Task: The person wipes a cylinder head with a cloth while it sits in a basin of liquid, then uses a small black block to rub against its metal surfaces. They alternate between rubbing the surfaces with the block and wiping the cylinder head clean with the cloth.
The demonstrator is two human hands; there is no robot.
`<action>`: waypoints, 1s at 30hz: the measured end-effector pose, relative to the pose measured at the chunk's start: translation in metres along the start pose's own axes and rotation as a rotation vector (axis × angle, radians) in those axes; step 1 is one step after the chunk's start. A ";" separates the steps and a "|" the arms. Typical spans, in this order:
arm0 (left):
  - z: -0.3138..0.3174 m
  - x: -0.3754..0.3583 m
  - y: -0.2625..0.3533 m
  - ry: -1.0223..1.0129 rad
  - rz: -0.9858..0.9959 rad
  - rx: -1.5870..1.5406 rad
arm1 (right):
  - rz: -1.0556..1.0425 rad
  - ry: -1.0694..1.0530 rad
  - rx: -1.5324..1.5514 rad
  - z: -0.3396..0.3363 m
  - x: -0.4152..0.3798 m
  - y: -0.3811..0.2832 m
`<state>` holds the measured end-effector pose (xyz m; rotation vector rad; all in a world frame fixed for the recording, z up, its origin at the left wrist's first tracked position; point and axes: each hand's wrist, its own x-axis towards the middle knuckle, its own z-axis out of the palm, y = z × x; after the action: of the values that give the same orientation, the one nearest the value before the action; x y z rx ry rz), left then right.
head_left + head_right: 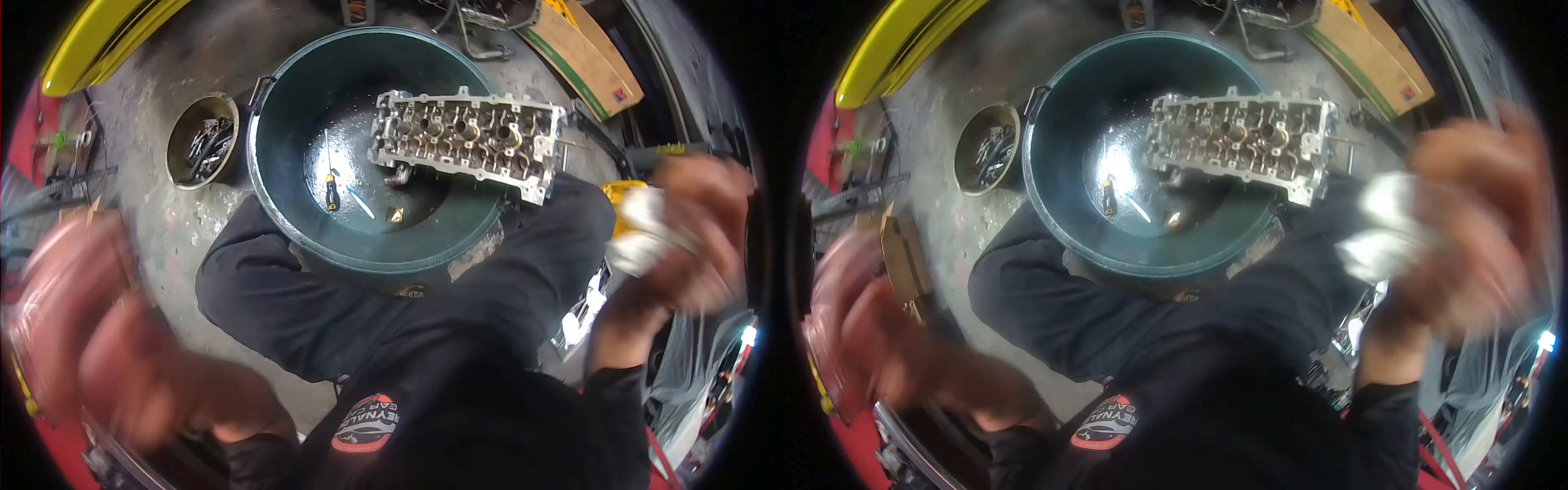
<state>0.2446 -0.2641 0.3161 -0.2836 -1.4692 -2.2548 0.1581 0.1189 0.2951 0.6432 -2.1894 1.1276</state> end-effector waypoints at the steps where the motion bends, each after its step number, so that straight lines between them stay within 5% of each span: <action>1: 0.003 0.009 0.028 -0.031 0.380 0.567 | -0.172 -0.093 -0.106 -0.016 0.022 -0.016; 3: 0.017 0.029 0.061 -0.220 0.704 1.255 | -0.304 -0.279 -0.226 -0.035 0.047 -0.039; 6: 0.030 0.039 0.069 -0.411 0.788 1.445 | -0.398 -0.370 -0.284 -0.046 0.057 -0.057; 12: 0.046 0.040 0.052 -0.428 0.708 1.494 | -0.354 -0.364 -0.324 -0.065 0.066 -0.059; 20: 0.091 0.049 -0.005 -0.348 0.333 1.353 | -0.169 -0.325 -0.324 -0.104 0.083 -0.077; 30: 0.118 0.049 -0.128 -0.434 0.192 1.178 | -0.067 -0.266 -0.342 -0.091 0.063 -0.038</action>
<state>0.1347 -0.1249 0.2798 -0.4936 -2.5467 -0.9056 0.1638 0.1661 0.4025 0.7394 -2.4856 0.6378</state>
